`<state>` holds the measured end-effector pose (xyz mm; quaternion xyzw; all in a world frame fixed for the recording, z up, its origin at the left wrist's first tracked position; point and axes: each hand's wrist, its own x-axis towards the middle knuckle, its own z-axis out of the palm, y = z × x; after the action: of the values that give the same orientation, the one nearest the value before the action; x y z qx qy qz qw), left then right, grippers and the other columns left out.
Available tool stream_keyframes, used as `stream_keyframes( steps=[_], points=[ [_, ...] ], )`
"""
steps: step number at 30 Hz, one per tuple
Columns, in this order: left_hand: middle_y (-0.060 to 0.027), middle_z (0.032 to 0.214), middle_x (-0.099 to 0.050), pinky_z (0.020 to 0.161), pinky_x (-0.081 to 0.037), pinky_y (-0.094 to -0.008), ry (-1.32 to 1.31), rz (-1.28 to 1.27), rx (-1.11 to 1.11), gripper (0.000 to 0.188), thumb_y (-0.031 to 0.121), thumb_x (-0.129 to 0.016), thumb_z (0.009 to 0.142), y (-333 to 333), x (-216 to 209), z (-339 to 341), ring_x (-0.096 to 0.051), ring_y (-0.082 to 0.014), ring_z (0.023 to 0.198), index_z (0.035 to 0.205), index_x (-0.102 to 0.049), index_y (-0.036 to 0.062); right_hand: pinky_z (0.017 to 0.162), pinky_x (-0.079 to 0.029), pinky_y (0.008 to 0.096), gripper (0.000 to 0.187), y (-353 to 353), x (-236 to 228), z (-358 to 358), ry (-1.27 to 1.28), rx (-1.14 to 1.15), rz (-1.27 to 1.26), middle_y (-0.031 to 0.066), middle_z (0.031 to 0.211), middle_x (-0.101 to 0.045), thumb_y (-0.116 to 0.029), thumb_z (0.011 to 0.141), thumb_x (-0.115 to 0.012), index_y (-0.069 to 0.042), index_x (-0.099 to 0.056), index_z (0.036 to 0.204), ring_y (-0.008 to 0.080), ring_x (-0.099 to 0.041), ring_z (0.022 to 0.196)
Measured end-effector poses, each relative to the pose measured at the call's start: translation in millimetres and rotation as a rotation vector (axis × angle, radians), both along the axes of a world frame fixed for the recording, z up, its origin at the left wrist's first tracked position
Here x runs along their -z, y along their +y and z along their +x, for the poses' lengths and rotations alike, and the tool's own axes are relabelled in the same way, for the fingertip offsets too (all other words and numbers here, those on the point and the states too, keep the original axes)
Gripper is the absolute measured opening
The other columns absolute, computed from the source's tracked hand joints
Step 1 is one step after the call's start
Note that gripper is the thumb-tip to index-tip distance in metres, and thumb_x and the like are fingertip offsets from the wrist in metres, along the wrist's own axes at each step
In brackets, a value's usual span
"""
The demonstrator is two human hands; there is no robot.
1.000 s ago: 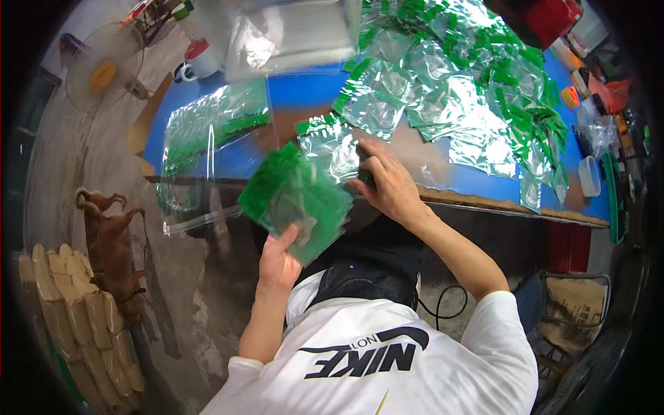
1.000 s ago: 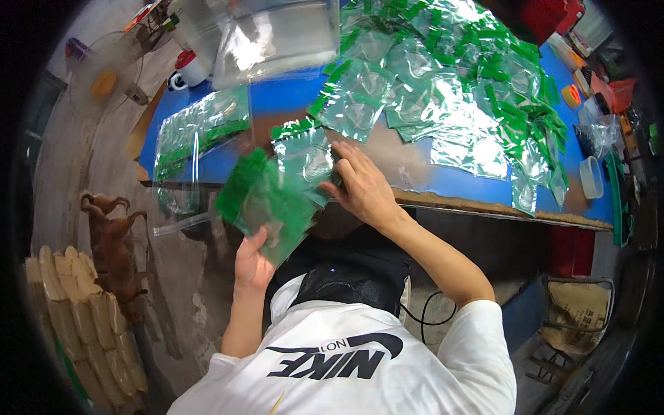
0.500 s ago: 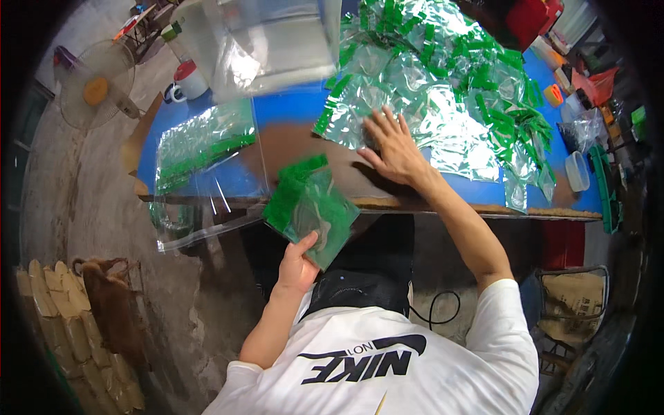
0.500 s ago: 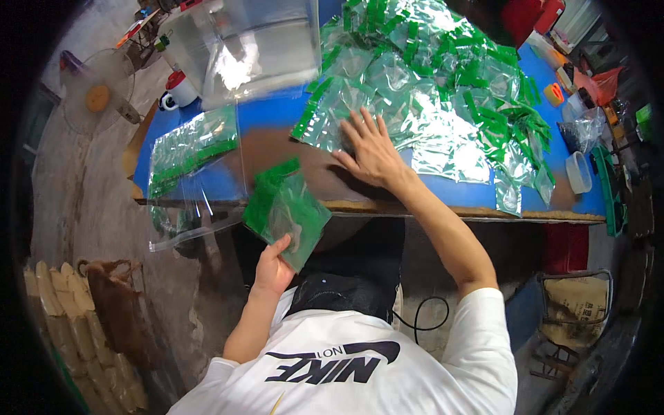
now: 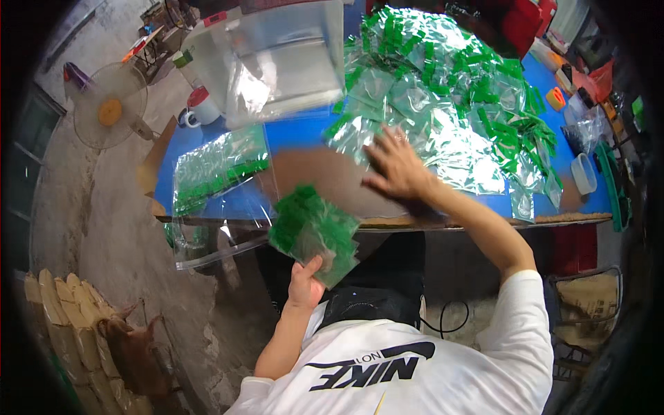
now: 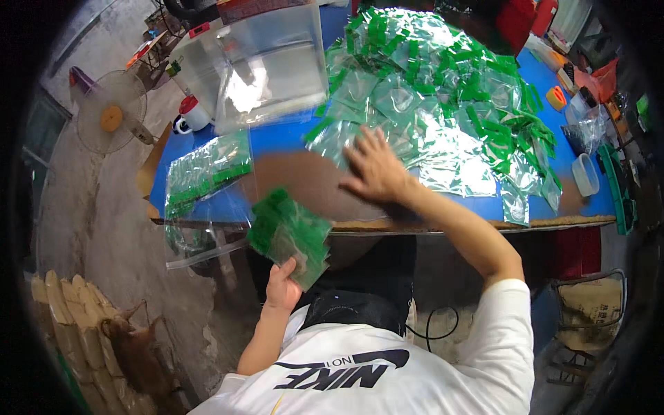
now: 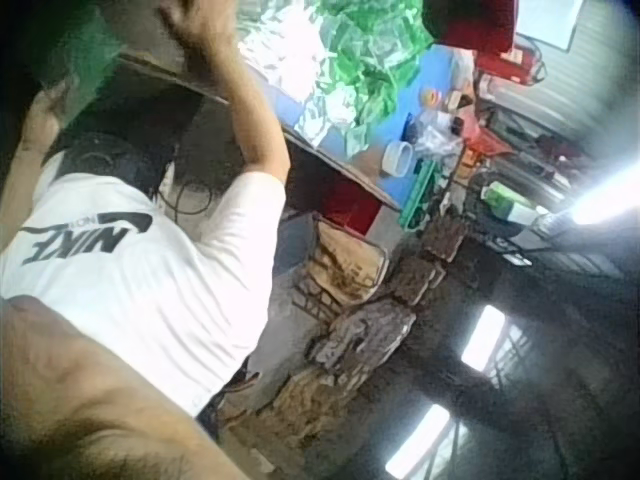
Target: Sorting and stacking small green plastic bags on a workbench.
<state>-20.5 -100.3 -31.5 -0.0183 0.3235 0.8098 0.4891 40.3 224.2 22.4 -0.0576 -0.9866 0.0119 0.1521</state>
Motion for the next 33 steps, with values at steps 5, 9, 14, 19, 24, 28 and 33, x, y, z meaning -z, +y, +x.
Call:
stream_keyframes(
  steps=[5, 9, 14, 19, 24, 28, 33],
  points=[
    [-0.0095, 0.128, -0.061, 0.108, -0.043, -0.0418, -0.062, 0.017, 0.055, 0.046, 0.001, -0.064, 0.090, 8.8, -0.2, -2.3, -0.057, -0.0256, 0.120, 0.134, -0.052, 0.0025, 0.094, -0.047, 0.0452, 0.037, -61.4, -27.5, 30.2, -0.196, -0.370, -0.487, 0.0219, 0.114, -0.056, -0.023, 0.094, -0.061, -0.005, -0.059, 0.125, 0.0397, -0.057, 0.106],
    [-0.0092, 0.130, -0.060, 0.110, -0.043, -0.0421, -0.061, 0.011, 0.055, 0.049, 0.002, -0.065, 0.089, 6.1, 4.2, -4.0, -0.057, -0.0255, 0.122, 0.136, -0.050, 0.0028, 0.109, -0.034, 0.0540, 0.058, -9.2, -7.5, 2.7, 0.109, 0.202, -0.074, 0.0285, 0.136, -0.049, -0.043, 0.096, -0.054, -0.001, -0.051, 0.136, 0.0460, -0.045, 0.128],
    [-0.0092, 0.129, -0.060, 0.109, -0.043, -0.0422, -0.068, 0.072, 0.021, 0.050, 0.003, -0.066, 0.089, 0.8, 2.9, -14.3, -0.057, -0.0251, 0.122, 0.136, -0.049, 0.0022, 0.115, -0.028, 0.0549, 0.054, -56.9, -18.6, 34.1, -0.052, -0.215, -0.245, 0.0228, 0.140, -0.049, -0.042, 0.094, -0.059, 0.000, -0.056, 0.129, 0.0408, -0.041, 0.136],
    [-0.0099, 0.129, -0.060, 0.107, -0.045, -0.0428, -0.041, 0.024, 0.049, 0.051, 0.003, -0.065, 0.089, -3.6, 4.5, -10.5, -0.059, -0.0253, 0.118, 0.137, -0.049, 0.0024, 0.095, -0.050, 0.0426, 0.023, -39.3, -36.2, -1.5, 0.019, -0.132, -0.500, 0.0155, 0.112, -0.068, -0.022, 0.093, -0.060, -0.007, -0.065, 0.111, 0.0376, -0.063, 0.106],
    [-0.0096, 0.131, -0.059, 0.108, -0.043, -0.0434, -0.001, -0.024, 0.098, 0.055, 0.002, -0.067, 0.085, -7.0, 8.4, -10.3, -0.056, -0.0261, 0.122, 0.137, -0.049, 0.0024, 0.114, -0.023, 0.0623, 0.071, 88.7, -2.6, -60.7, 0.195, 0.306, 0.033, 0.0247, 0.154, -0.032, -0.064, 0.093, -0.048, -0.019, -0.044, 0.148, 0.0488, -0.026, 0.142],
    [-0.0102, 0.131, -0.059, 0.110, -0.041, -0.0442, -0.018, 0.003, 0.020, 0.058, -0.001, -0.066, 0.083, -27.5, -1.0, -8.6, -0.055, -0.0273, 0.122, 0.139, -0.048, 0.0025, 0.113, -0.022, 0.0653, 0.073, 20.3, 17.6, -55.9, -0.057, 0.347, -0.016, 0.0294, 0.150, -0.035, -0.063, 0.094, -0.046, -0.014, -0.043, 0.148, 0.0519, -0.025, 0.141],
    [-0.0097, 0.130, -0.059, 0.110, -0.042, -0.0455, -0.073, -0.003, -0.007, 0.056, -0.001, -0.068, 0.083, -31.4, 9.4, -17.9, -0.056, -0.0271, 0.123, 0.136, -0.051, 0.0034, 0.111, -0.024, 0.0656, 0.055, -70.2, 2.8, -0.3, 0.089, 0.208, -0.075, 0.0313, 0.133, -0.047, -0.046, 0.094, -0.057, -0.007, -0.055, 0.133, 0.0510, -0.034, 0.136]
  ],
)
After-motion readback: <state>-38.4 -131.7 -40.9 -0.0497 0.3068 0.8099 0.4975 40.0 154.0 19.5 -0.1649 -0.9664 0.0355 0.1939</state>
